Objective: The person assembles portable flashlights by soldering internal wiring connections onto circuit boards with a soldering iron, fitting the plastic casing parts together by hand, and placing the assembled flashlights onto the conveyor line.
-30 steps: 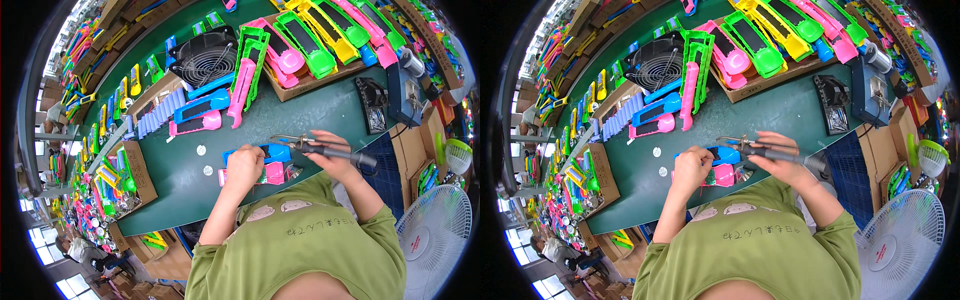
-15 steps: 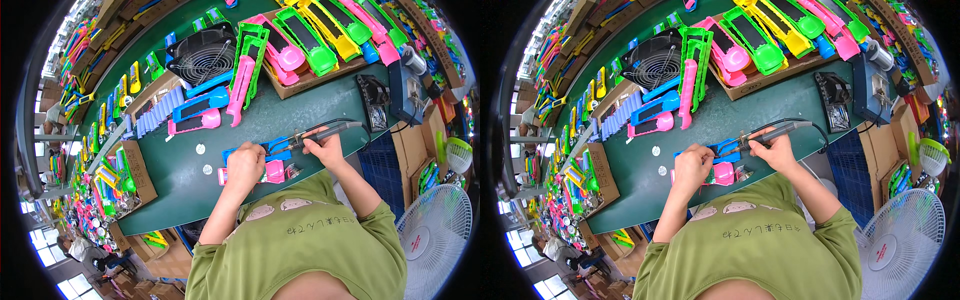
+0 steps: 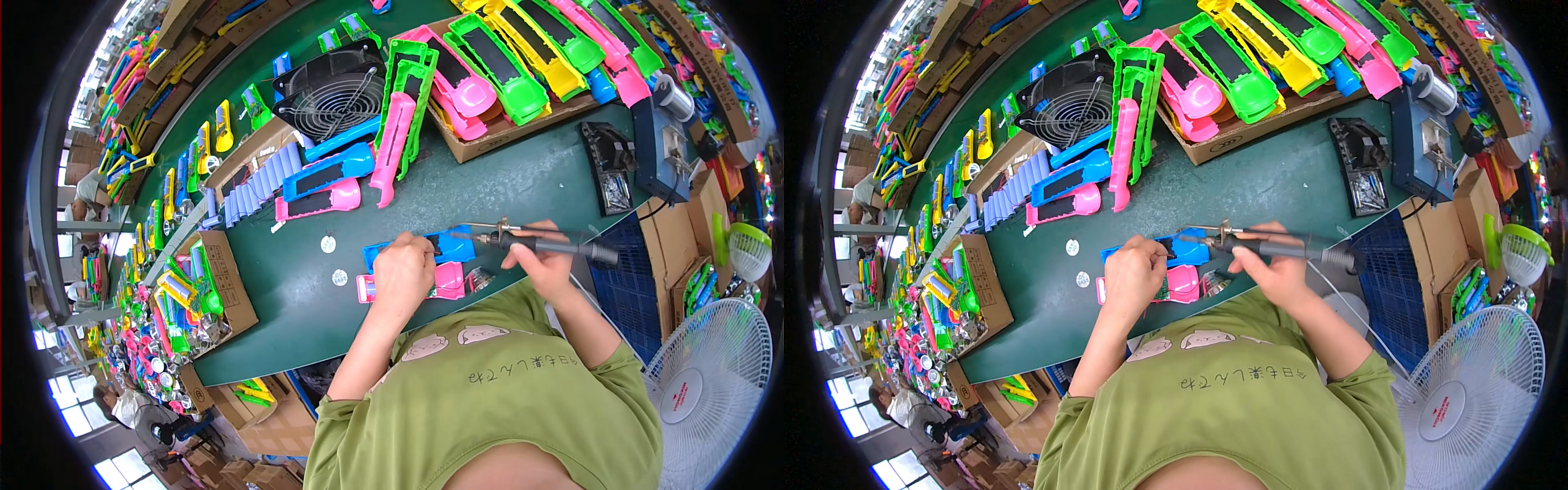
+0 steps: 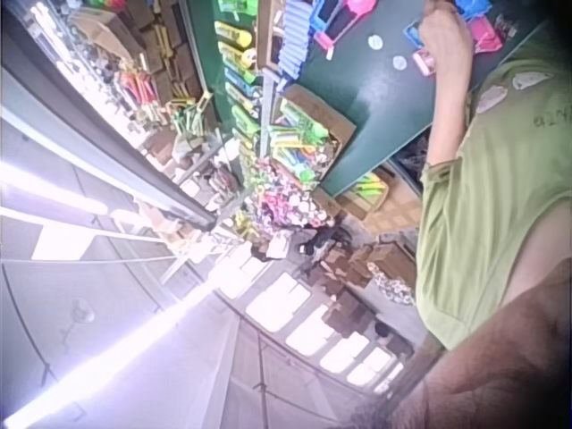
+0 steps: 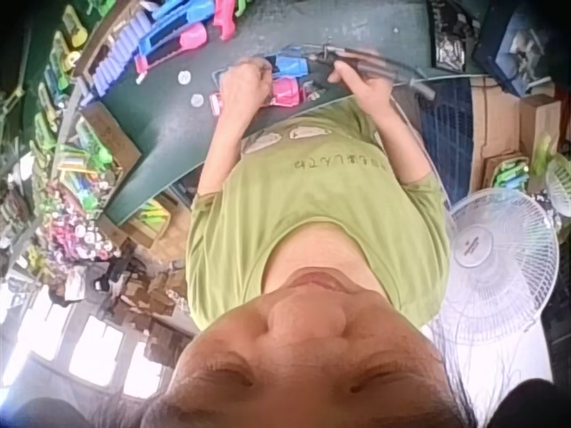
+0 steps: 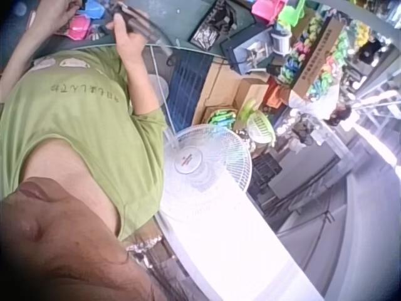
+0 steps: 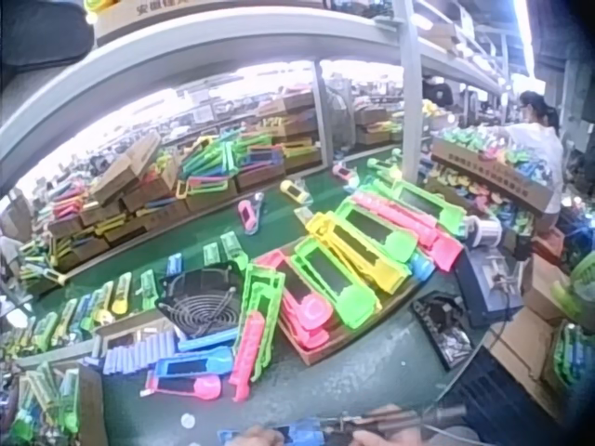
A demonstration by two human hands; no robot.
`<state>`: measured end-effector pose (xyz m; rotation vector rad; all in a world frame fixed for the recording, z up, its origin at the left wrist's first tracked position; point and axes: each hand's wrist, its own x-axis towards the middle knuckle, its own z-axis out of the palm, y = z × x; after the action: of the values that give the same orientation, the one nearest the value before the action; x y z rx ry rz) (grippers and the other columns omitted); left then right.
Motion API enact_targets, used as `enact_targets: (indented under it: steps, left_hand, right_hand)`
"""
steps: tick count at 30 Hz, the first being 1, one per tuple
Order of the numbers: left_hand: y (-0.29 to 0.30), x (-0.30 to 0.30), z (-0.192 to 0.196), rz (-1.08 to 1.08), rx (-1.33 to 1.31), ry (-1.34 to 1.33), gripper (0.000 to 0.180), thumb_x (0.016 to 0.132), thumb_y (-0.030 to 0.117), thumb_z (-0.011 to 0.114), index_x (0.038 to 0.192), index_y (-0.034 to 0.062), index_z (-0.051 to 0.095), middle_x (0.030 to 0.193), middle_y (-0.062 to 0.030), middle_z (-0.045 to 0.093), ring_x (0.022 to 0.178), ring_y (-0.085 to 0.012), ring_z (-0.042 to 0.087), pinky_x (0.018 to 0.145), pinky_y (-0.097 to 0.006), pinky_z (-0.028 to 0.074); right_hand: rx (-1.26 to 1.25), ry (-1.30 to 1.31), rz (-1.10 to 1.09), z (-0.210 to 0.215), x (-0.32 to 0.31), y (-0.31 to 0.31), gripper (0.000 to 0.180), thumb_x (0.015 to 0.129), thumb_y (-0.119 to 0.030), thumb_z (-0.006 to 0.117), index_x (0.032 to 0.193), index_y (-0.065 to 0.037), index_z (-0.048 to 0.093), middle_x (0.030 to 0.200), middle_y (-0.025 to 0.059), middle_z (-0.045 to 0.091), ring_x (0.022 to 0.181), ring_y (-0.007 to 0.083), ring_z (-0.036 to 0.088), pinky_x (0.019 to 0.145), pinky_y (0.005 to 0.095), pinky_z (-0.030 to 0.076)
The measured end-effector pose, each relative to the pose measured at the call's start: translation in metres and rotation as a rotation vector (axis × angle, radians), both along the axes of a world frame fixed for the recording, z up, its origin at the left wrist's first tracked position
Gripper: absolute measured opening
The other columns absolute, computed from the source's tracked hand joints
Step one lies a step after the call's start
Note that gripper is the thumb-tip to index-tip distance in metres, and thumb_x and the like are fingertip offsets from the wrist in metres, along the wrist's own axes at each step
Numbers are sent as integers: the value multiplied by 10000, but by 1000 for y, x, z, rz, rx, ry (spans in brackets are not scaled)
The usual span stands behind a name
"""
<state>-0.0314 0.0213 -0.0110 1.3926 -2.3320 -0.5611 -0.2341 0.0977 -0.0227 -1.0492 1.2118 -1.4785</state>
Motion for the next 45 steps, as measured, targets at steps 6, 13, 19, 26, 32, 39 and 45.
enact_targets:
  steps: [6, 13, 19, 26, 32, 39, 45]
  left_hand:
    - [0, -1, 0, -1, 9, -35, 75, 636, 23, 606, 702, 40, 638, 702, -112, 598, 573, -247, 593, 531, -340, 462]
    - [2, -2, 4, -2, 24, -101, 88, 646, 49, 610, 725, 27, 640, 715, -129, 587, 617, -282, 594, 560, -365, 466]
    - [2, 15, 22, -126, 33, -12, 97, 684, 39, 611, 777, 19, 629, 762, -119, 566, 668, -285, 572, 589, -366, 454]
    - [16, 32, 26, -392, -235, 30, 160, 660, 54, 648, 811, 103, 635, 821, -23, 557, 781, -192, 519, 693, -309, 401]
    - [39, 19, -17, -34, -353, 304, 256, 569, 13, 732, 794, 73, 626, 742, -16, 603, 696, -184, 533, 666, -291, 395]
    - [34, 5, -15, 0, -285, 361, 165, 641, 11, 688, 787, 72, 641, 700, -32, 563, 674, -193, 497, 591, -293, 382]
    - [38, 10, -14, 48, -151, 382, 143, 657, 9, 680, 776, 79, 641, 710, -24, 552, 683, -199, 481, 596, -293, 377]
  right_hand:
    - [-188, 524, 152, 13, 35, 3, 540, 684, -106, 719, 1134, -43, 427, 970, 85, 619, 925, 217, 604, 1049, 478, 188]
    - [-227, 651, 296, -5, 43, 0, 724, 673, -158, 731, 1253, -75, 307, 960, 111, 570, 935, 285, 560, 1037, 557, 112]
    - [-262, 676, 281, -5, 40, -4, 730, 662, -131, 728, 1254, -77, 304, 1013, 111, 559, 923, 292, 563, 1033, 560, 133]
    - [-206, 679, 332, 1, 21, -25, 743, 644, -124, 734, 1241, -97, 293, 902, 92, 616, 857, 309, 591, 1026, 570, 137]
    - [-237, 718, 305, 1, 20, -30, 742, 652, -132, 732, 1241, -100, 282, 875, 93, 625, 820, 306, 606, 1033, 544, 162]
    - [-200, 612, 139, -4, 18, -11, 564, 672, -108, 720, 1132, -62, 398, 808, 66, 638, 724, 221, 629, 1040, 510, 180]
    - [-279, 691, -3, 16, 10, 25, 243, 720, -47, 662, 932, -10, 547, 675, 52, 635, 626, 159, 610, 1006, 528, 239]
